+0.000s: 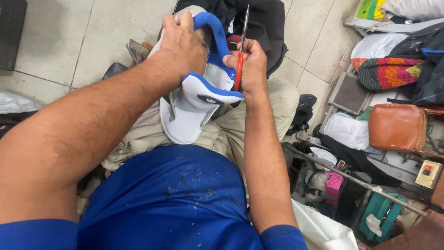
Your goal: Trimming loose threads and excess material from sneakers using scissors in a repair shop
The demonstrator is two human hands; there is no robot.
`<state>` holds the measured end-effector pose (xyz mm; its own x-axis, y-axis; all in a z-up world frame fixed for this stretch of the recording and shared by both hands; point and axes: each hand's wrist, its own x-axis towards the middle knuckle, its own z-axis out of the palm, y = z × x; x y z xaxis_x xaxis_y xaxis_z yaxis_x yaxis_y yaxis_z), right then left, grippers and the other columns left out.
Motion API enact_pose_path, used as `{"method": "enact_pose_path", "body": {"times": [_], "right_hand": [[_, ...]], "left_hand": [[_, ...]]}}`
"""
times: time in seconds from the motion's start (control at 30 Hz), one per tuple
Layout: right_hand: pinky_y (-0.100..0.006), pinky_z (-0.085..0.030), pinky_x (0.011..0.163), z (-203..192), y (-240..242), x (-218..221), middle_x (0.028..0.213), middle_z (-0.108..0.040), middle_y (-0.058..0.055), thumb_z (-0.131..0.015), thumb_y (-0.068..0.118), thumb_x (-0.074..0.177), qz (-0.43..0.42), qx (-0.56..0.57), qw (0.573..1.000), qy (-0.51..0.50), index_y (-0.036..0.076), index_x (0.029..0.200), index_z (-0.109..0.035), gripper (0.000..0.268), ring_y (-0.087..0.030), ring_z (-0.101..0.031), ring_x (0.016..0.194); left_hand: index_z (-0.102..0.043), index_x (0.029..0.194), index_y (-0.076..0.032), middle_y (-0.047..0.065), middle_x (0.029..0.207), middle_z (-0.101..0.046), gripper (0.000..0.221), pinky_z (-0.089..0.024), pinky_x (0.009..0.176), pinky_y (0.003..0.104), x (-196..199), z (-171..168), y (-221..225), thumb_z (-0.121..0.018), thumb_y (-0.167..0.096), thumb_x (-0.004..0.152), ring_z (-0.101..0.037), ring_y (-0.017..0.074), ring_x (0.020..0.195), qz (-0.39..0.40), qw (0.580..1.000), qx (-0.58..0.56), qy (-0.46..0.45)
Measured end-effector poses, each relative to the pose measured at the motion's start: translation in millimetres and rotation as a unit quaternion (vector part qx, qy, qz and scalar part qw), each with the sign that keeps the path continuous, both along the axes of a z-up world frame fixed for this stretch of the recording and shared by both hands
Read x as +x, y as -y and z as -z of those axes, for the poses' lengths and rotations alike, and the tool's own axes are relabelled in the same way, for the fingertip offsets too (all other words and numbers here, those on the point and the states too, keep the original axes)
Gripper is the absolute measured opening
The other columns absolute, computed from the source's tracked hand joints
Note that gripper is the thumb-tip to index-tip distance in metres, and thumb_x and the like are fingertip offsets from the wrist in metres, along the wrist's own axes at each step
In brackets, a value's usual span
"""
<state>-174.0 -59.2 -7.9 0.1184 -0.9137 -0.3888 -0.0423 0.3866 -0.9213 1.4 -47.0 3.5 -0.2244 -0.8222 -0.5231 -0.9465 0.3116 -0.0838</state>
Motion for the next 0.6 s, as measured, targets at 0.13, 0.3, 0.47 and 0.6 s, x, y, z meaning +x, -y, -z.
{"method": "enact_pose_path", "body": {"times": [0.13, 0.3, 0.47, 0.6], "right_hand": [[-0.028, -0.047, 0.05, 3.2, -1.5, -2.5, 0.06, -0.055, 0.002, -0.077, -0.011, 0.072, 0.015, 0.01, 1.0, -0.017, 0.011, 0.092, -0.054, 0.038, -0.008, -0.049, 0.052], [-0.027, -0.041, 0.047, 11.1, -2.5, -6.6, 0.059, -0.047, 0.003, -0.076, -0.014, 0.074, 0.008, 0.009, 0.999, 0.039, 0.012, 0.092, -0.052, 0.04, -0.007, -0.042, 0.051], [-0.026, -0.041, 0.049, 1.2, -3.9, -2.5, 0.058, -0.047, 0.005, -0.075, -0.013, 0.075, 0.005, 0.008, 1.0, 0.02, 0.012, 0.091, -0.052, 0.038, -0.007, -0.041, 0.051], [-0.027, -0.041, 0.046, 5.7, -2.2, -4.6, 0.059, -0.052, 0.003, -0.078, -0.012, 0.073, 0.012, 0.01, 1.0, 0.005, 0.012, 0.091, -0.052, 0.039, -0.007, -0.043, 0.051]], "left_hand": [[-0.069, 0.134, -0.032, -0.002, 0.135, -0.06, 0.048, -0.037, 0.081, 0.054, -0.4, -11.9, -5.3, -0.031, -0.032, 0.103, -0.042, 0.0367, 0.113, 0.019, 1.0, 0.009, 0.013], [-0.073, 0.127, -0.033, -0.004, 0.129, -0.064, 0.046, -0.036, 0.079, 0.049, -0.6, -4.9, -9.4, -0.037, -0.03, 0.099, -0.042, 0.0362, 0.113, -0.01, 0.999, -0.023, -0.031], [-0.075, 0.119, -0.029, -0.003, 0.12, -0.069, 0.041, -0.042, 0.081, 0.05, 3.7, 12.7, -9.9, -0.043, -0.033, 0.093, -0.041, 0.0393, 0.12, -0.043, 0.992, -0.061, -0.103], [-0.074, 0.081, -0.018, -0.002, 0.079, -0.063, 0.02, -0.045, 0.067, 0.046, 16.5, 22.4, -16.7, -0.055, -0.016, 0.08, -0.043, 0.0376, 0.091, -0.131, 0.931, -0.115, -0.32]]}}
